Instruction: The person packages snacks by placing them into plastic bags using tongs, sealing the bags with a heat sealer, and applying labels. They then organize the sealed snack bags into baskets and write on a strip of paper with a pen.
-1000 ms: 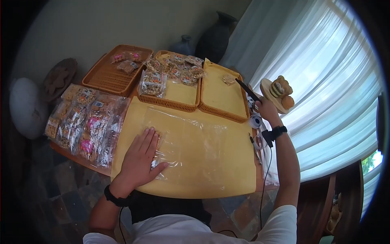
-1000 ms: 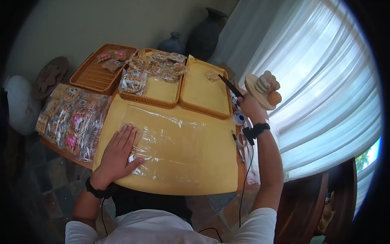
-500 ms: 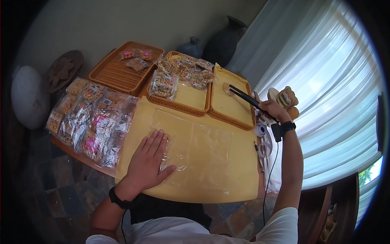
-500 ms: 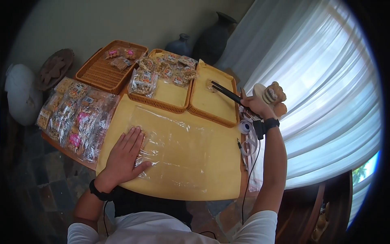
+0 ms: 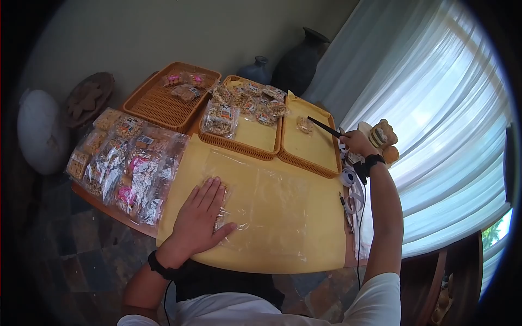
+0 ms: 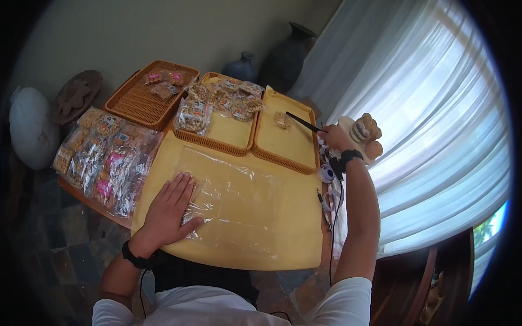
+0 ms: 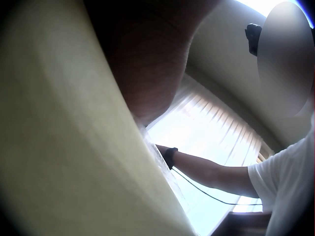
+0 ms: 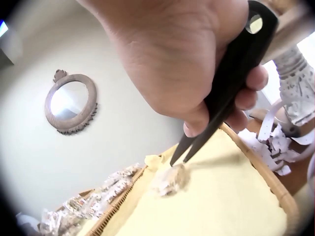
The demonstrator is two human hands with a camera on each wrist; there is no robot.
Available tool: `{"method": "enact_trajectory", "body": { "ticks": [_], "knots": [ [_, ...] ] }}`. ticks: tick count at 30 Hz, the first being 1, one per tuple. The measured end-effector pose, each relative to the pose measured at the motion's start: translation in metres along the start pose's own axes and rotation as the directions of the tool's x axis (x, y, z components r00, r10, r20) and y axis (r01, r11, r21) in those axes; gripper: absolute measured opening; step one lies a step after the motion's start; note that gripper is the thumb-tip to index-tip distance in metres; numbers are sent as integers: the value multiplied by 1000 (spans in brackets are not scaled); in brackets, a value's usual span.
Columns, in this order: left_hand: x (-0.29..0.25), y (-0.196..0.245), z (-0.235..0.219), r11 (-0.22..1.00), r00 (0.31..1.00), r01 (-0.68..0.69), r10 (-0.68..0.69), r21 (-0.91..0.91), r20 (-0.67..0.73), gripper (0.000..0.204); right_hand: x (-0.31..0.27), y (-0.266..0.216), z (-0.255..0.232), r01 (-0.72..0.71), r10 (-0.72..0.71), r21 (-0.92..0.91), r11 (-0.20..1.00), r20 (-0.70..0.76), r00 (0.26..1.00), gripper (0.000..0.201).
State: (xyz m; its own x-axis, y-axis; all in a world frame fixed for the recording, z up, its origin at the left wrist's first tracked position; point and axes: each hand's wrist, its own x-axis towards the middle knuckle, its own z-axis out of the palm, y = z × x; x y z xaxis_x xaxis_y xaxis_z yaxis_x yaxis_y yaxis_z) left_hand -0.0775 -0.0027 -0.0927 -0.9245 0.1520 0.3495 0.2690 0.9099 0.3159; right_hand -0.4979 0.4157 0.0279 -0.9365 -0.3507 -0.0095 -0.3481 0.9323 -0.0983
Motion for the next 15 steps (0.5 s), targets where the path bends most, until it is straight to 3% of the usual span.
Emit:
{"method": "enact_trajectory", "body": {
  "ticks": [2, 3, 5, 7, 10, 15],
  "knots": [
    [-1, 0, 0, 1000, 1000, 3, -3, -9, 3, 93, -12, -6, -24, -158, 126, 144, 977, 209, 970, 35],
    [-1, 0, 0, 1000, 1000, 6, -6, -15, 0, 93, -26, -18, -39, -160, 128, 141, 977, 214, 969, 35],
    [0, 0, 1, 1000, 1000, 5, -5, -28, 1, 94, -58, -45, -69, -264, 183, 173, 949, 380, 907, 32],
    [0, 0, 1, 1000, 1000, 4, -4, -20, -5, 94, -73, -35, -73, -275, 190, 181, 944, 382, 905, 32],
    [0, 0, 1, 1000, 1000, 11, -11, -20, 2, 94, -89, -25, -73, -303, 159, 335, 892, 395, 905, 36],
    [-1, -1, 2, 1000, 1000, 8, -8, -7, 1, 93, -97, -21, -45, -334, 158, 361, 871, 439, 885, 33]
  ]
}}
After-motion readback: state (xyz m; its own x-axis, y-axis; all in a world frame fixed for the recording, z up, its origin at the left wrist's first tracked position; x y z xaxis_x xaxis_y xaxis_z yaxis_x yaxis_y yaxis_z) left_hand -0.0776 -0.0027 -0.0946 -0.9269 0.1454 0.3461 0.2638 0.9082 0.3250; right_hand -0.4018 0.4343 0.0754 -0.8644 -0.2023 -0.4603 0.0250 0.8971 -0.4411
